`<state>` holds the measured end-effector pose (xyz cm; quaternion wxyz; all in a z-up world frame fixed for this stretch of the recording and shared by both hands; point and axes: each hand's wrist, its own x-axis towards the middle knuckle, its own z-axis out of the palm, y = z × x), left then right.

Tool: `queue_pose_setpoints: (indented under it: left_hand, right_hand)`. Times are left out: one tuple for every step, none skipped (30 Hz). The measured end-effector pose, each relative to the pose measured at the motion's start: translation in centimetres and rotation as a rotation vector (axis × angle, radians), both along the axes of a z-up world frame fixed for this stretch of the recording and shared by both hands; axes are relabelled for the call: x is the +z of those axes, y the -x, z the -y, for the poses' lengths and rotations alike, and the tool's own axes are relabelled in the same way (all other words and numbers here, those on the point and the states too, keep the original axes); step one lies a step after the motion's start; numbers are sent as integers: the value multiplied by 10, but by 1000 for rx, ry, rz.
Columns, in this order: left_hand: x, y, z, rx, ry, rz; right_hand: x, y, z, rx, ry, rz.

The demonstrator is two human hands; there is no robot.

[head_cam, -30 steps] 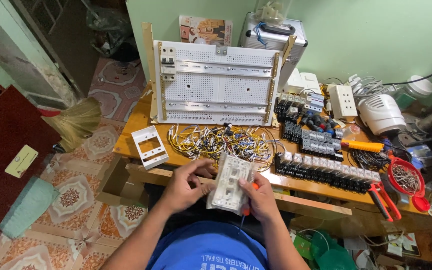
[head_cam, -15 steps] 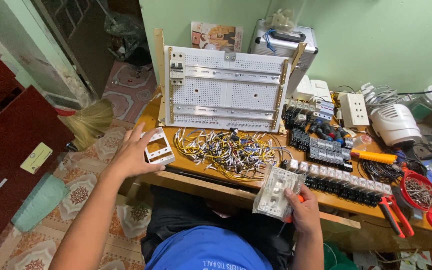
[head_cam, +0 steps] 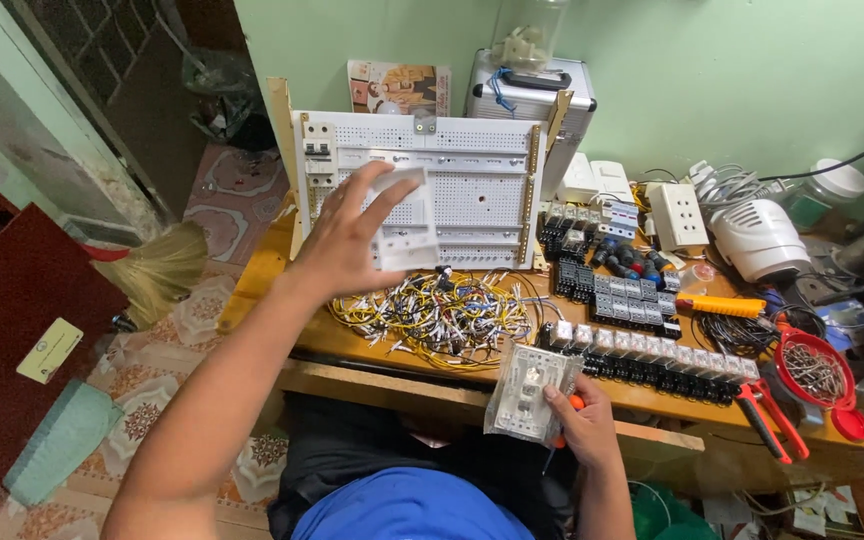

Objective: Assembling electrical components onto a DIN rail panel and retrieving parts from storage.

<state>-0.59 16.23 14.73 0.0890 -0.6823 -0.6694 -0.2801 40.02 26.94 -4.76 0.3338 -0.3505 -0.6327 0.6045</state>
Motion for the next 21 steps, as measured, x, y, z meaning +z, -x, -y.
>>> queue_pose_setpoints:
  left_hand:
    - [1, 3, -27, -51, -85, -62]
    - [3, 6, -47, -55, -90, -66]
    - [4, 9, -68, -89, -113, -120]
    - [6, 12, -90, -123, -136, -174]
    - [5, 15, -105, -130, -138, -177]
    - [4, 19, -121, -124, -132, -215]
    - [3, 22, -137, -119, -125, -251]
    - [0, 25, -145, -126, -125, -254]
    - [-3, 28, -153, -104, -122, -256]
    - [-7, 31, -161, -81, -118, -258]
    - [-9, 33, -164, -85, -113, -260]
    - [-12, 35, -167, -92, -123, -259]
    - [-15, 38, -170, -98, -133, -259]
    - [-16, 39, -171, -102, -128, -261]
    - [-18, 40, -171, -98, -124, -256]
    - [-20, 40, -171, -95, -120, -250]
    - [-20, 40, -171, -98, -115, -252]
    - [-19, 40, -171, -78, -109, -239]
    - [-20, 39, -169, -57, -101, -223]
    - [-20, 40, -168, -60, -94, -222]
    - [-18, 40, -169, -60, -112, -238]
  right_hand:
    - [1, 0, 0, 34, -3, -5]
    - [3, 0, 0, 30, -7, -9]
    - [5, -1, 1, 49, -27, 5]
    - [7, -1, 1, 69, -46, 19]
    - [6, -1, 0, 62, -48, 15]
    - [4, -2, -2, 44, -80, 37]
    - [2, -2, -2, 26, -110, 59]
    - [2, -3, -3, 18, -110, 56]
    - [2, -3, -3, 49, -108, 29]
    - [2, -3, -3, 79, -105, 2]
    - [1, -4, -4, 75, -100, 0]
    - [0, -5, -4, 71, -90, 9]
    - [-2, -5, -5, 69, -79, 18]
    - [-3, -5, -6, 66, -74, 16]
    - [-5, -6, -6, 81, -76, 8]
    - [-7, -7, -6, 96, -79, 0]
    - [-5, -6, -6, 93, -73, -2]
    - [-3, -6, -5, 96, -62, -5]
    - [-1, -7, -3, 99, -49, -5]
    - [-2, -7, -3, 97, -42, -4]
    - [-3, -7, -4, 110, -72, -12]
